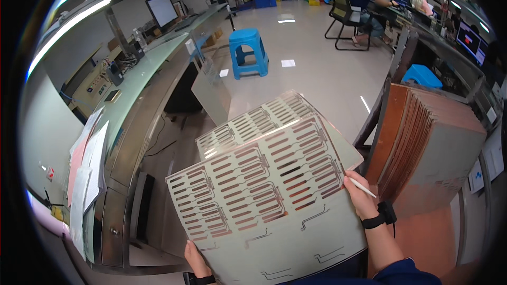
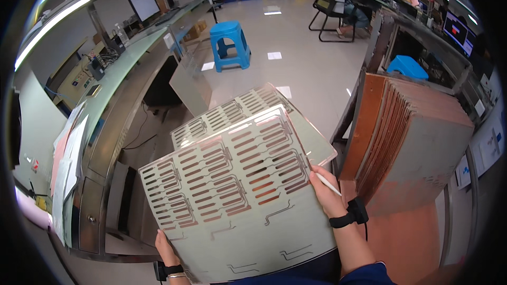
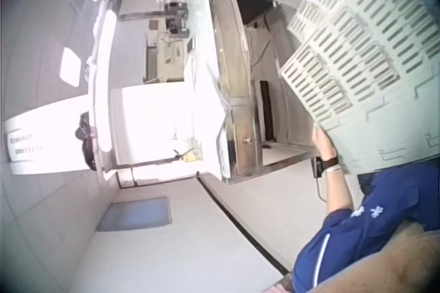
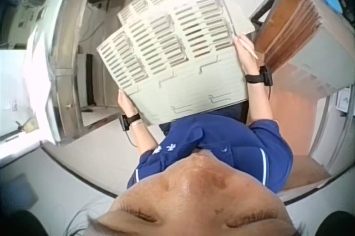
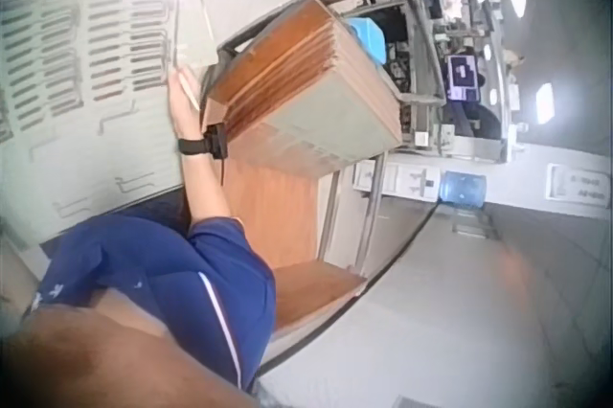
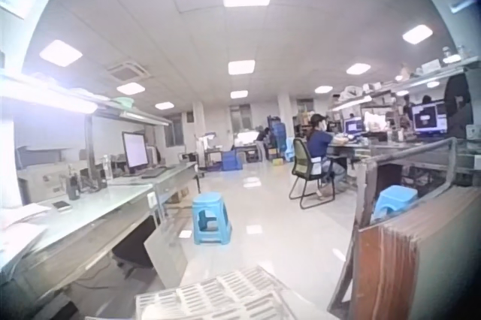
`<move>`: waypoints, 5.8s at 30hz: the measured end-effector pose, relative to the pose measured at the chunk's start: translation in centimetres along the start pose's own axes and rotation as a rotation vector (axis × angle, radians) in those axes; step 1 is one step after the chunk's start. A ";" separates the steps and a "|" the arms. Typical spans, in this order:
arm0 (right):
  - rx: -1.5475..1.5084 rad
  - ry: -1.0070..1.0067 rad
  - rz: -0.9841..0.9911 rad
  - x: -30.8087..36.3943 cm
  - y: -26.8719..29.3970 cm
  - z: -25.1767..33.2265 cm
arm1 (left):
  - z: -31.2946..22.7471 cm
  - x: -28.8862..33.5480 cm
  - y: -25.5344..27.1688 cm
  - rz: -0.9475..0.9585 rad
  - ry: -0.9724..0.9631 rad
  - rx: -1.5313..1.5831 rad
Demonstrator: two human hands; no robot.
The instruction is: Using a pen or stylus to mark lines on large metal circuit-like sheets.
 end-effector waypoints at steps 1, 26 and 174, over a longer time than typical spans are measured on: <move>-0.005 -0.013 -0.013 0.1 0.0 -0.2 | 0.4 -0.3 0.0 0.014 -0.029 -0.017; 0.473 0.438 0.014 -12.9 -5.1 1.7 | -3.1 0.8 -4.0 -0.145 0.066 -0.455; 0.684 0.437 0.796 8.1 -11.2 -1.2 | -2.8 1.6 -4.4 0.019 0.065 -1.150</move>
Point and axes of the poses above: each hand's wrist, its own x-axis away from the middle knuckle, its own y-axis out of the back of the hand, z = x × y, the point moved 1 cm from there along -x, towards the middle knuckle, and after that the axes turned 14 degrees about z, right-handed, at the moved point
